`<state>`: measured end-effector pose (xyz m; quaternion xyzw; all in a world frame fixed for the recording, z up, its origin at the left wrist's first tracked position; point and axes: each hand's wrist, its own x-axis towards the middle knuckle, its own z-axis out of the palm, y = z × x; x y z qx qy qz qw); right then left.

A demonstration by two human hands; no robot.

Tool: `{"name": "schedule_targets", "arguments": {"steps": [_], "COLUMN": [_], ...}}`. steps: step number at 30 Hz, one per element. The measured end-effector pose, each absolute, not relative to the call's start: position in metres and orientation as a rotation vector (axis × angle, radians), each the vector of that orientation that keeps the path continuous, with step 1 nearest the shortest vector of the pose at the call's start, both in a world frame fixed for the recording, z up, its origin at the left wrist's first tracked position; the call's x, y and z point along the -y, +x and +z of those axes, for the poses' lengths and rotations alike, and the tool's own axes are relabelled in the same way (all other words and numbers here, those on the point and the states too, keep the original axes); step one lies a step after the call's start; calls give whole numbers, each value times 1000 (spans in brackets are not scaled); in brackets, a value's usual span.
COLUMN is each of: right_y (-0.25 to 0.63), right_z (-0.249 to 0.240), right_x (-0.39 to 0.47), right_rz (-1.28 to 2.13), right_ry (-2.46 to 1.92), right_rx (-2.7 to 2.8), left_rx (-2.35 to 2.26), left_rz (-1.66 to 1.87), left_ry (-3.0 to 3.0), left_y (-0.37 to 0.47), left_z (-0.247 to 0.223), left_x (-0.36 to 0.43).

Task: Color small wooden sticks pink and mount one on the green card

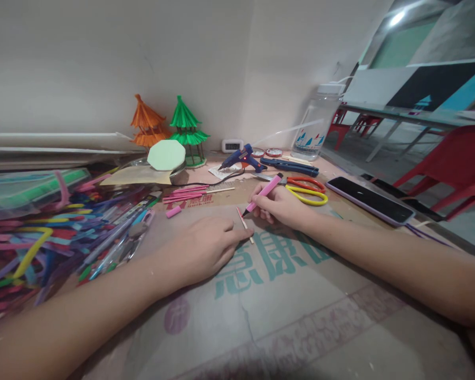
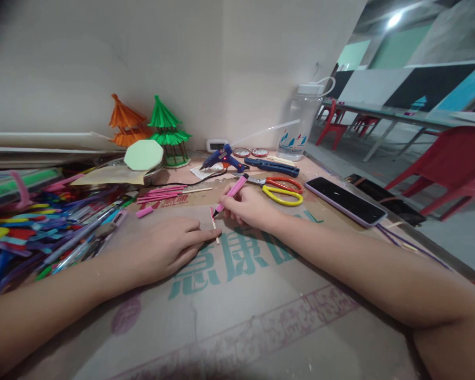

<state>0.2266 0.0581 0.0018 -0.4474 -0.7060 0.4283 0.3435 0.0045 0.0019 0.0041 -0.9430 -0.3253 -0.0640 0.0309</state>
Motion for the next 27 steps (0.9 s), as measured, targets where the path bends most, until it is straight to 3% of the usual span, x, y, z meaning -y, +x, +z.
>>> {"name": "schedule_targets", "arguments": {"steps": [27], "right_y": [227], "right_z": [6], "right_x": [-54], "right_rz": [1167], "right_ry": [-1163], "right_rx": [1840], "left_rx": [974], "left_rz": [-128], "left_ry": [-2859], "left_y": [6], "left_z": [2], "left_x": [-3]}}
